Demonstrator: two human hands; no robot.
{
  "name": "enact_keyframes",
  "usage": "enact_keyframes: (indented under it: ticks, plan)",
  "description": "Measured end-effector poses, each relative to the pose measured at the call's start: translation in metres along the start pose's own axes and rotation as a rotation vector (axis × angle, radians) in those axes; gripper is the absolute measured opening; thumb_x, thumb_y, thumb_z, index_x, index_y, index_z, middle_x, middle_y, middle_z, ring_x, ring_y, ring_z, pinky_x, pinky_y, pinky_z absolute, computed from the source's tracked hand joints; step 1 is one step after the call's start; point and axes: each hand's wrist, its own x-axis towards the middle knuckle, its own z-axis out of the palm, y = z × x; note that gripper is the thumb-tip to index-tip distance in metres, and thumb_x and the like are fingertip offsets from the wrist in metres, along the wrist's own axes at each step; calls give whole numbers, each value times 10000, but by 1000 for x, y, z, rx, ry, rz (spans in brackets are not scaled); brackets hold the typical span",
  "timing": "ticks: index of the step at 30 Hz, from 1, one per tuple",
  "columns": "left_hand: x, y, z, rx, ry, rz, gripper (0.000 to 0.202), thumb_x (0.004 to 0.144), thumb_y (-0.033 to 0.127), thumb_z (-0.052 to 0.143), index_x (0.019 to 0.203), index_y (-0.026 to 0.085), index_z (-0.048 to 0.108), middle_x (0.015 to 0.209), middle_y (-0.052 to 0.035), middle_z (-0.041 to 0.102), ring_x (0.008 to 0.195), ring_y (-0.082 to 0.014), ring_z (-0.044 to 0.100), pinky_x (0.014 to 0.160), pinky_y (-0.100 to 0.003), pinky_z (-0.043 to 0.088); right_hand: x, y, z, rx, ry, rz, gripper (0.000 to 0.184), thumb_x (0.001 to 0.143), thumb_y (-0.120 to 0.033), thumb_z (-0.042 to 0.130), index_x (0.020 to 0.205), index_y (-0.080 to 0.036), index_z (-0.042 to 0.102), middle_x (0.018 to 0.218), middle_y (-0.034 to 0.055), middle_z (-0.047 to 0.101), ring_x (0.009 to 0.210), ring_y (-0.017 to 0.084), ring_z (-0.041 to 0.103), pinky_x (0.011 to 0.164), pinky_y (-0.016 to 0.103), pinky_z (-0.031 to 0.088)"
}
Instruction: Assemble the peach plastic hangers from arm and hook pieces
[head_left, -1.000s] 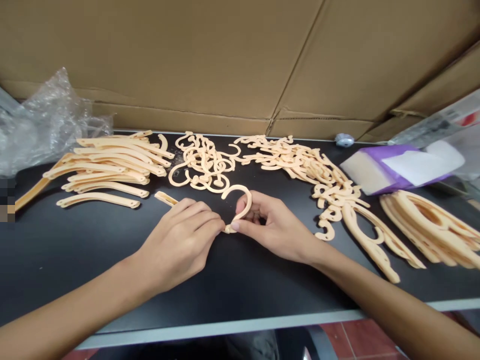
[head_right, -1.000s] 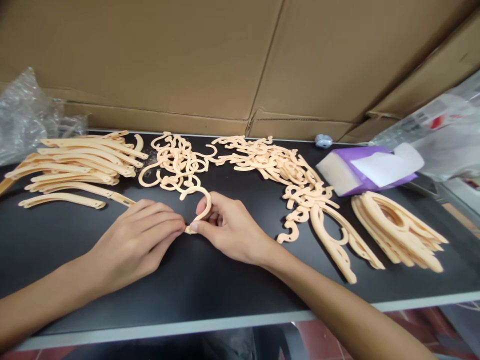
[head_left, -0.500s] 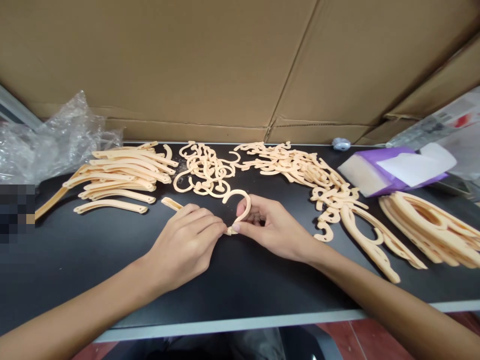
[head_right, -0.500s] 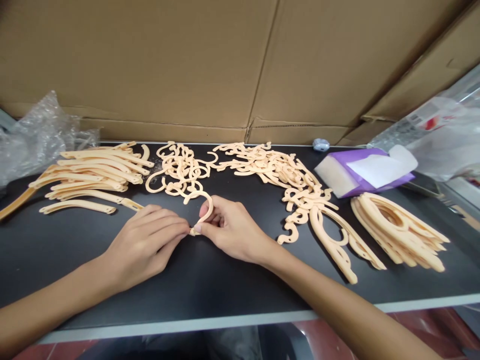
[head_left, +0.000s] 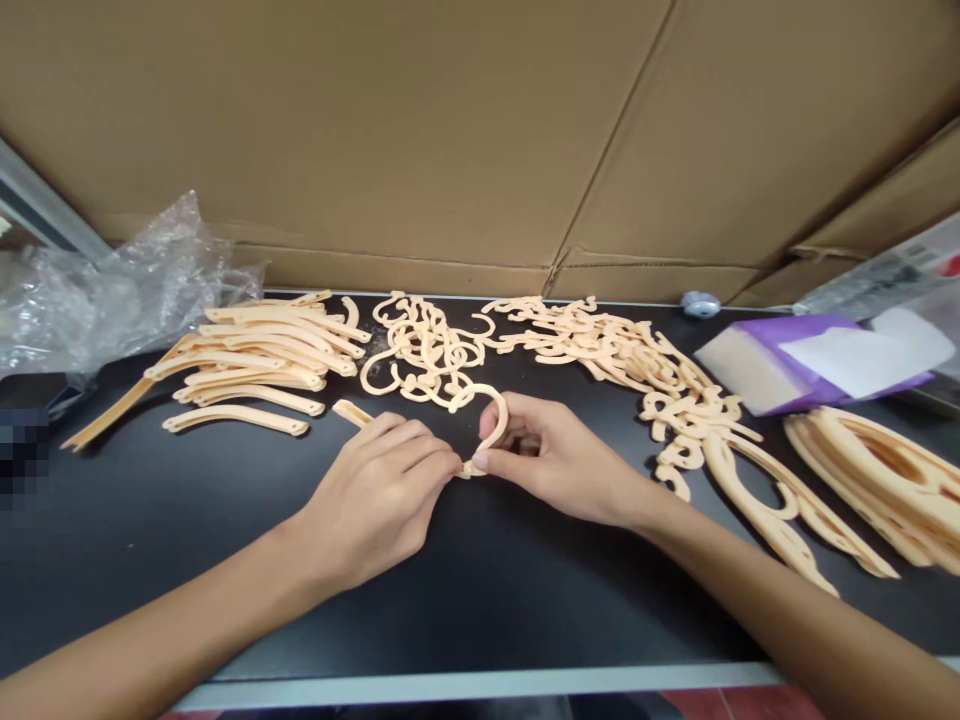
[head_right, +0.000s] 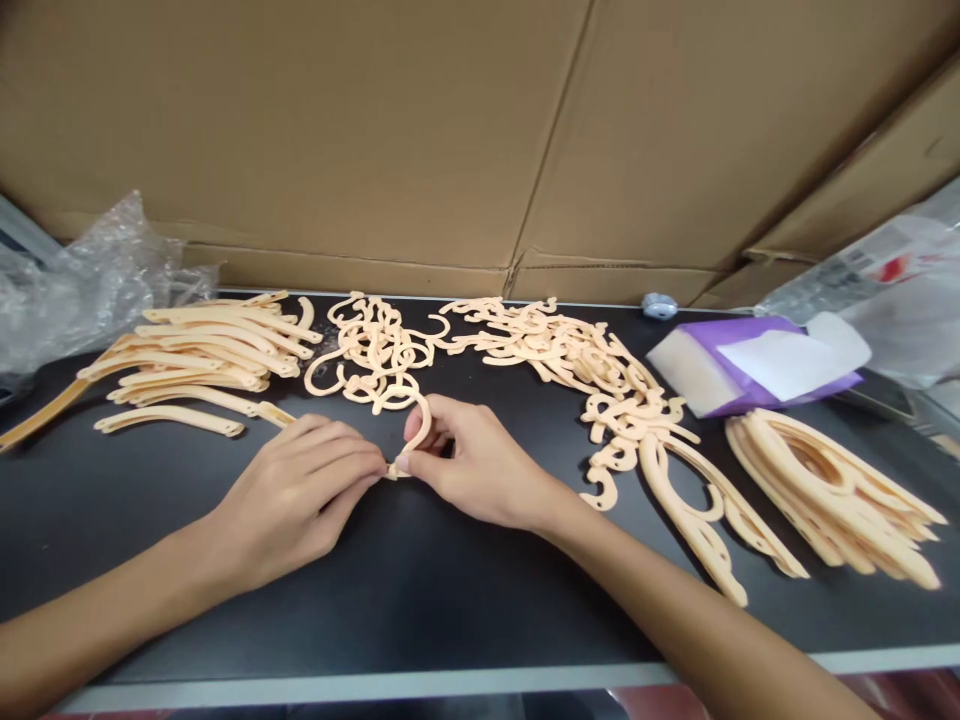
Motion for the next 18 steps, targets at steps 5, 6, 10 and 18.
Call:
enact_keyframes:
  ticks: [5, 6, 10, 18]
  plan:
    - [1, 0, -1, -6, -11, -11, 127, 938, 73, 535, 930, 137, 645, 877, -34, 719, 809, -182, 634, 759, -350, 428, -5, -3, 1, -61, -11, -8, 113, 793, -132, 645, 786, -188, 547, 701, -57, 536, 625, 82, 456, 581, 223, 368]
    - [2, 1, -1, -11, -13, -10, 128, 938, 74, 535, 925, 137, 645, 873, -35, 717, 805, -182, 632, 756, -349, 428, -5, -4, 1, -65, -21, -13, 108, 798, -130, 641, 779, -186, 550, 706, -56, 540, 626, 80, 454, 581, 223, 365]
    - [1, 2, -1, -23, 0, -6, 138, 932, 59, 531, 928, 135, 646, 875, -39, 718, 799, -183, 626, 744, -347, 425, -7, -7, -1, -32, -35, -18, 103, 809, -153, 647, 790, -187, 551, 730, -47, 546, 662, 94, 474, 609, 236, 380]
    - [0, 3, -1, -36, 1, -9, 147, 924, 51, 531, 919, 140, 648, 880, -39, 720, 804, -185, 620, 746, -348, 424, -5, -4, 0, 65, -64, -15, 104, 829, -209, 663, 830, -181, 562, 762, -33, 557, 715, 114, 499, 670, 263, 411]
